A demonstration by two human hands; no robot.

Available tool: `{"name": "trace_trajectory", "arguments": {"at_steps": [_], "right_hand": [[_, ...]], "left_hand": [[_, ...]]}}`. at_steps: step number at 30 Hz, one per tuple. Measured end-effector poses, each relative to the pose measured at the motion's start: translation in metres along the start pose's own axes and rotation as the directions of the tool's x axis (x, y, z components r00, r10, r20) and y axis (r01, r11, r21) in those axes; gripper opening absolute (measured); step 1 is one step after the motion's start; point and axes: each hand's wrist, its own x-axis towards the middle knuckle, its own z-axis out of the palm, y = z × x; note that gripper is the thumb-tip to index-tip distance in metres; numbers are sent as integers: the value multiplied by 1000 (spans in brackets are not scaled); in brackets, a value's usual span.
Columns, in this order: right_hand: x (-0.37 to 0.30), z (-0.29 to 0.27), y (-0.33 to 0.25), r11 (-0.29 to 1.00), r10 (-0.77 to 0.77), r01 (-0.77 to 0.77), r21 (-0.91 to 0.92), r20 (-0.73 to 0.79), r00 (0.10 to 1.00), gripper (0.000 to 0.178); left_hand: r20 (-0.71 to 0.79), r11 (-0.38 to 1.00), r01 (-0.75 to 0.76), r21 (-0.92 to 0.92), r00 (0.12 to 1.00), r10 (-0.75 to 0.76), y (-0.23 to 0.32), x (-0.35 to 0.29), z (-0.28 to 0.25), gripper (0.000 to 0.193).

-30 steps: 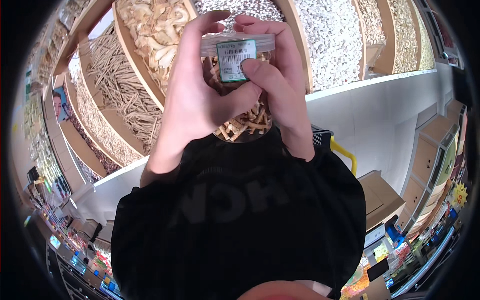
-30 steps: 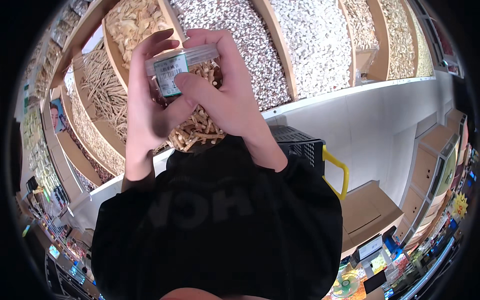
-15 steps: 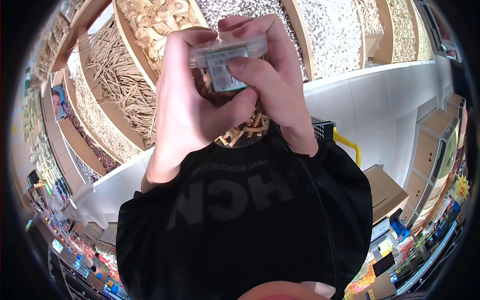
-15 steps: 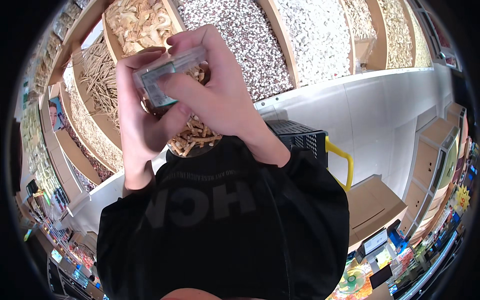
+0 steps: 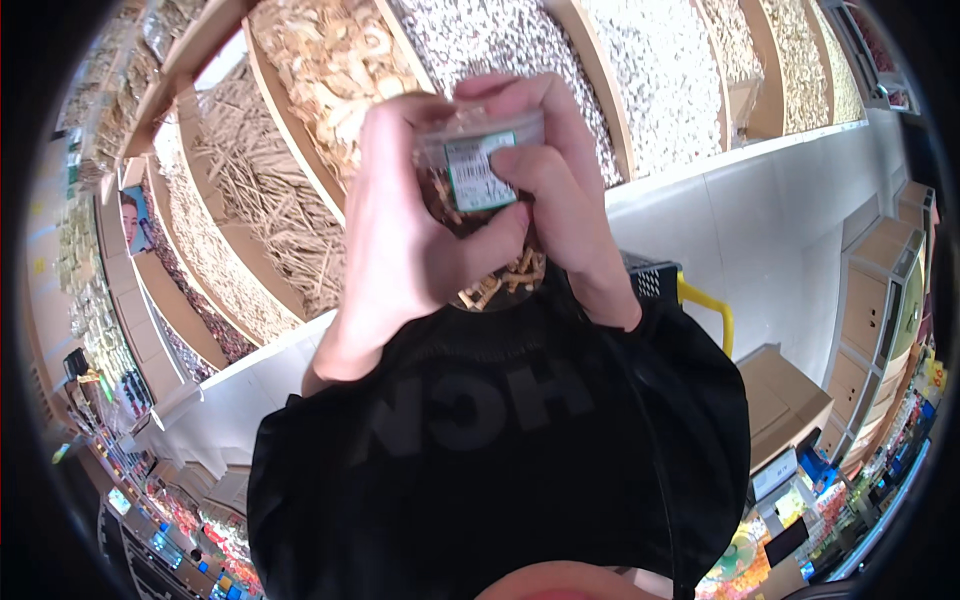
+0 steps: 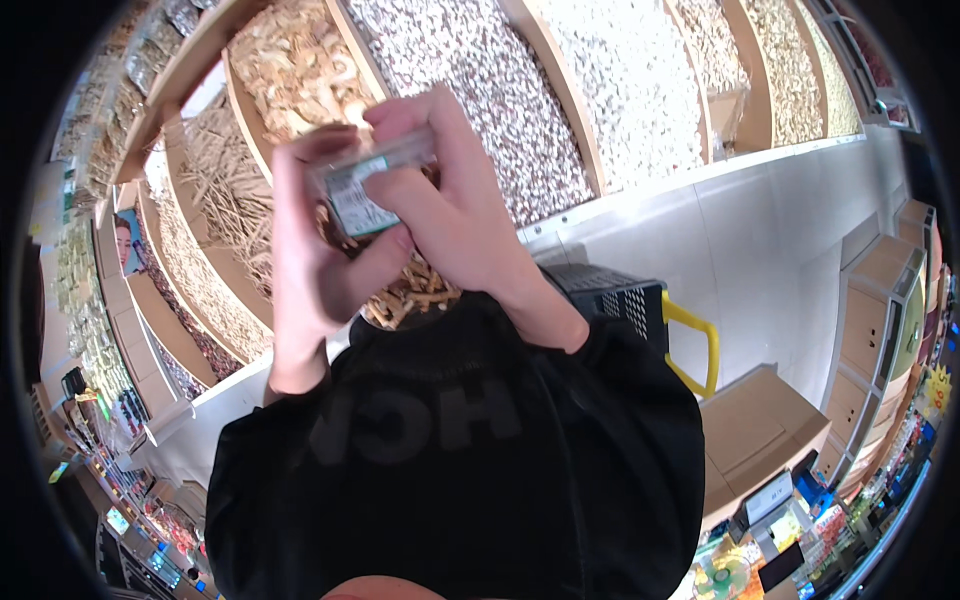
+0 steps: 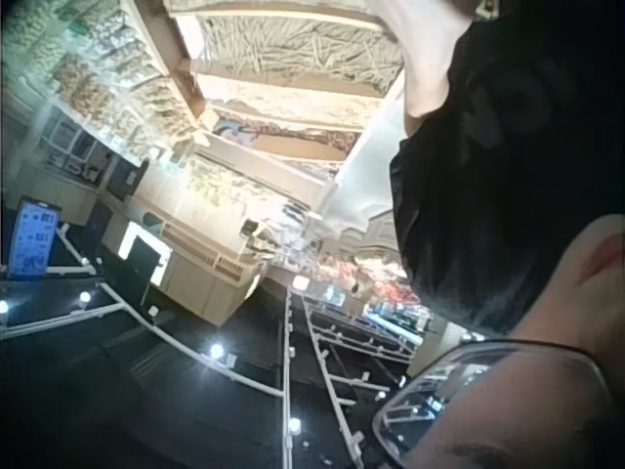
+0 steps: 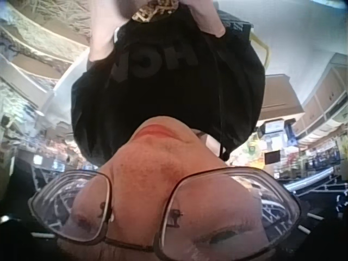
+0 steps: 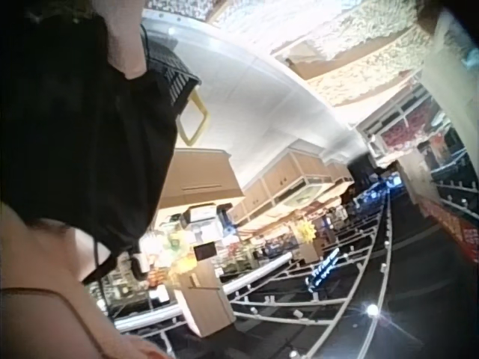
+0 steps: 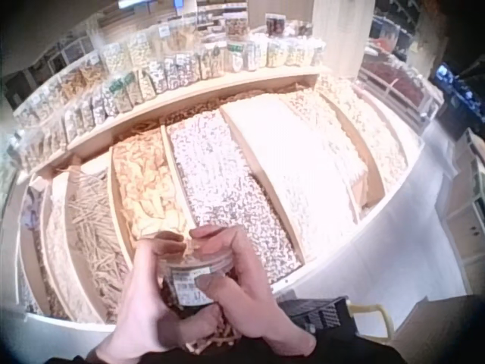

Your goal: Browsing and selecting various packaged dried herbs and roots in a supermarket.

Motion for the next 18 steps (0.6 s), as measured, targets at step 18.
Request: {"name": "trace_trajectory", "arguments": {"at_steps": [18], "right_hand": [[3,-4,23,980,100,-99,175,6,995,25]], "left_hand": [[11,983,77,-164,997,-76,-21,5,6,63]]}}
